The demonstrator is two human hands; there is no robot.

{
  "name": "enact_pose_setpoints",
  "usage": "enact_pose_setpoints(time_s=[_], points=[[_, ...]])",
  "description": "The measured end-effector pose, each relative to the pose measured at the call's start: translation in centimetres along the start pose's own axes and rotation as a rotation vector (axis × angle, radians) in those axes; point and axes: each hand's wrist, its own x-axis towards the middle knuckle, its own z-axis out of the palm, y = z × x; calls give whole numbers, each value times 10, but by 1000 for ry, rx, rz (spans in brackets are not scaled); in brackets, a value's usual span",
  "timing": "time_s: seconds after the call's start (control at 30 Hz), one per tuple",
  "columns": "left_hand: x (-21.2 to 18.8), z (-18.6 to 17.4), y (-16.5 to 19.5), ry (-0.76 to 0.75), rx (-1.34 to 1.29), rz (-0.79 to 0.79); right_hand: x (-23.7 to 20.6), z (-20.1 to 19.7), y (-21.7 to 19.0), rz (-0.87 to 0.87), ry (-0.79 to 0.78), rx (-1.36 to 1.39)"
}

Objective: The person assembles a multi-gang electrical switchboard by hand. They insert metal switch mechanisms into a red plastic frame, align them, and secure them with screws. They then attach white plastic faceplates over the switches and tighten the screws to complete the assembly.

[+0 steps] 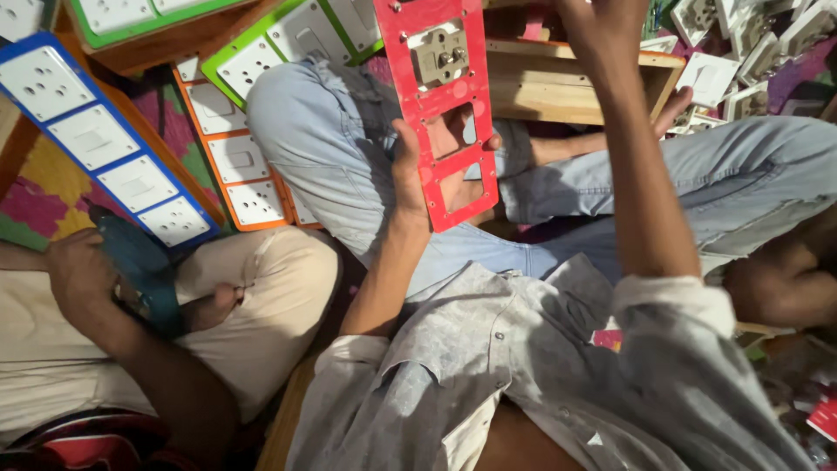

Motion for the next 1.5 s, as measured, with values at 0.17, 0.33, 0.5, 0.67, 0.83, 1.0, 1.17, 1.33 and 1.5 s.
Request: enact_pose_setpoints(time_s=[0.17,0.33,0.5,0.67,0.83,1.0,1.17,1.33,1.5], points=[[7,-10,-19,23,57,29,-63,-2,-54,56,20,539],[-2,-12,-31,50,110,-4,-103,3,-94,115,14,655],[-13,-8,-32,-57,114,-36,-120,19,-104,119,24,667],[-15,-9,-32,55,198,-34,-127,22,-98,-12,88,597],[-17,-16,-32,73,159,-63,-126,27,-96,-15,105,642],[-19,-22,-32,-33,73,-106,-124,30,-98,28,100,560],[-15,-22,-33,19,150,-63,-120,33,-102,-95,119,391],[-14,-18,-34,33,143,-44,-119,35,-101,-63,96,456],[-12,-19,-36,68,144,-29,-118,37,-97,-68,111,462]])
